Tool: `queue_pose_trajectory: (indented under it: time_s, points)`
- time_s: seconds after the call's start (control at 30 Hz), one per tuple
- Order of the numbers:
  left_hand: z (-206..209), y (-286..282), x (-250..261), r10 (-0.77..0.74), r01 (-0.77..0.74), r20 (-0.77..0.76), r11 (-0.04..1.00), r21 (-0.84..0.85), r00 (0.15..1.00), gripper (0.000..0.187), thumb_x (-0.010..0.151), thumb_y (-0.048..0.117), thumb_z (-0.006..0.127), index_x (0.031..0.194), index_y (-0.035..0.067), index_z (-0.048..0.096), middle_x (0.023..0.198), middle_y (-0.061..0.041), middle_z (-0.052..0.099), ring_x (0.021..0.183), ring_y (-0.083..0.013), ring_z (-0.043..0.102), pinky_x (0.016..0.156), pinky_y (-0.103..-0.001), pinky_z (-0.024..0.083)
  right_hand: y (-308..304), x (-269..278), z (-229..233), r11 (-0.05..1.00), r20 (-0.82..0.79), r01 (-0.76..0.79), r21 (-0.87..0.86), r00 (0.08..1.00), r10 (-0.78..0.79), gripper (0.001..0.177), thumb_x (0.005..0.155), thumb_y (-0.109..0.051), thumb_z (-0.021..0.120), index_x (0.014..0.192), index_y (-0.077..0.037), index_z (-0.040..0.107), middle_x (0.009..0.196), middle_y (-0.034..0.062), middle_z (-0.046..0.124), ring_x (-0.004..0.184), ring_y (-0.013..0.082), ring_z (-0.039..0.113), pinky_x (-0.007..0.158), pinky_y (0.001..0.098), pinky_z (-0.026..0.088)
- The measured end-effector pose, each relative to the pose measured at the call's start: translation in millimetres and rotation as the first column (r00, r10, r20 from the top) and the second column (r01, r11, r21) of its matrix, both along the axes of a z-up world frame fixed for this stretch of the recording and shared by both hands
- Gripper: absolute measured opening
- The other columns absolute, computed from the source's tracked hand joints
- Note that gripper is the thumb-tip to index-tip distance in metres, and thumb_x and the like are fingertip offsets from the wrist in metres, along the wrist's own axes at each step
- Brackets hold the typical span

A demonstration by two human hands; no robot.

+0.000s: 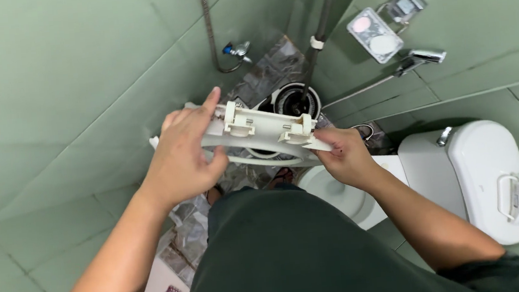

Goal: The person is assembling and installing a new white plastic toilet seat onto a toilet bowl.

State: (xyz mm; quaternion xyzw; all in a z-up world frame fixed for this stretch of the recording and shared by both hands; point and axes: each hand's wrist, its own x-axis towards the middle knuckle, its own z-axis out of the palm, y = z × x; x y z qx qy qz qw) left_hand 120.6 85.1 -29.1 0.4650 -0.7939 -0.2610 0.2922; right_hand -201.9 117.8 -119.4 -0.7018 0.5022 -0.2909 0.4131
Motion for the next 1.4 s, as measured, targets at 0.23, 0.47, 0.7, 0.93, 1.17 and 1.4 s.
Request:
queue_pose_trajectory:
  time_s: [0.23, 0.47, 0.7, 0.93, 1.17, 1.4]
  points:
    - [-70, 31, 113, 0.256, 0.047, -0.352, 0.747, 0.664, 0.900, 0.046, 0.094, 0.023, 0.061, 0.135, 0.002, 0.063, 0.100, -0.004, 0.075, 0.088, -0.0085, 0.064, 0.082, -0.027, 0.052, 0, 76, -15, 0.971, -0.019, -0.238, 0.002, 0.971, 0.238, 0.029, 0.080, 0.006, 0.068, 0.109, 0.001, 0.069, 0.092, 0.0129, 0.072, 0.075, 0.0219, 0.069, 0.060, 0.0298, 0.054]
    - [-119, 64, 195, 0.042, 0.086, -0.121, 0.483, 0.871, 0.992, 0.039, 0.092, 0.039, 0.068, 0.097, 0.003, 0.080, 0.074, -0.003, 0.071, 0.067, -0.0090, 0.060, 0.060, -0.029, 0.050, -5, 182, -60, 0.874, -0.043, -0.481, -0.065, 0.877, 0.479, 0.030, 0.076, 0.003, 0.072, 0.105, -0.002, 0.070, 0.099, 0.0121, 0.071, 0.096, 0.0324, 0.068, 0.082, 0.0417, 0.054]
    - [-137, 65, 286, 0.105, 0.155, -0.202, 0.341, 0.927, 0.974, 0.037, 0.090, 0.039, 0.069, 0.093, 0.003, 0.077, 0.072, 0.001, 0.066, 0.064, -0.0076, 0.058, 0.055, -0.028, 0.049, -30, 277, -59, 0.804, 0.000, -0.595, -0.023, 0.804, 0.595, 0.028, 0.080, 0.002, 0.074, 0.107, -0.005, 0.071, 0.100, 0.0108, 0.071, 0.100, 0.0310, 0.065, 0.080, 0.0403, 0.054]
    - [-144, 82, 333, 0.266, 0.168, -0.368, 0.561, 0.811, 0.891, 0.033, 0.094, 0.034, 0.068, 0.096, 0.002, 0.074, 0.080, 0.004, 0.065, 0.075, -0.0052, 0.055, 0.067, -0.025, 0.046, -30, 321, -44, 0.834, -0.057, -0.550, -0.050, 0.835, 0.547, 0.029, 0.081, 0.003, 0.073, 0.109, -0.003, 0.071, 0.100, 0.0118, 0.071, 0.094, 0.0307, 0.064, 0.079, 0.0391, 0.053]
    - [-128, 65, 325, 0.163, 0.036, -0.174, 0.623, 0.781, 0.971, 0.031, 0.085, 0.031, 0.066, 0.097, 0.003, 0.075, 0.074, -0.003, 0.067, 0.071, -0.0110, 0.059, 0.065, -0.031, 0.048, -17, 321, -31, 0.872, -0.122, -0.483, -0.085, 0.873, 0.472, 0.029, 0.083, 0.003, 0.073, 0.111, -0.004, 0.072, 0.096, 0.0111, 0.070, 0.090, 0.0295, 0.063, 0.076, 0.0382, 0.053]
    - [-77, 77, 260, 0.435, -0.423, -0.239, 0.900, 0.101, 0.868, 0.016, 0.090, 0.018, 0.073, 0.098, 0.004, 0.068, 0.087, -0.012, 0.069, 0.079, -0.0183, 0.066, 0.070, -0.034, 0.053, 13, 279, -38, 0.994, -0.181, -0.110, 0.005, 0.977, 0.109, 0.028, 0.088, 0.004, 0.068, 0.116, -0.003, 0.072, 0.092, 0.0118, 0.070, 0.072, 0.0200, 0.065, 0.063, 0.0313, 0.051]
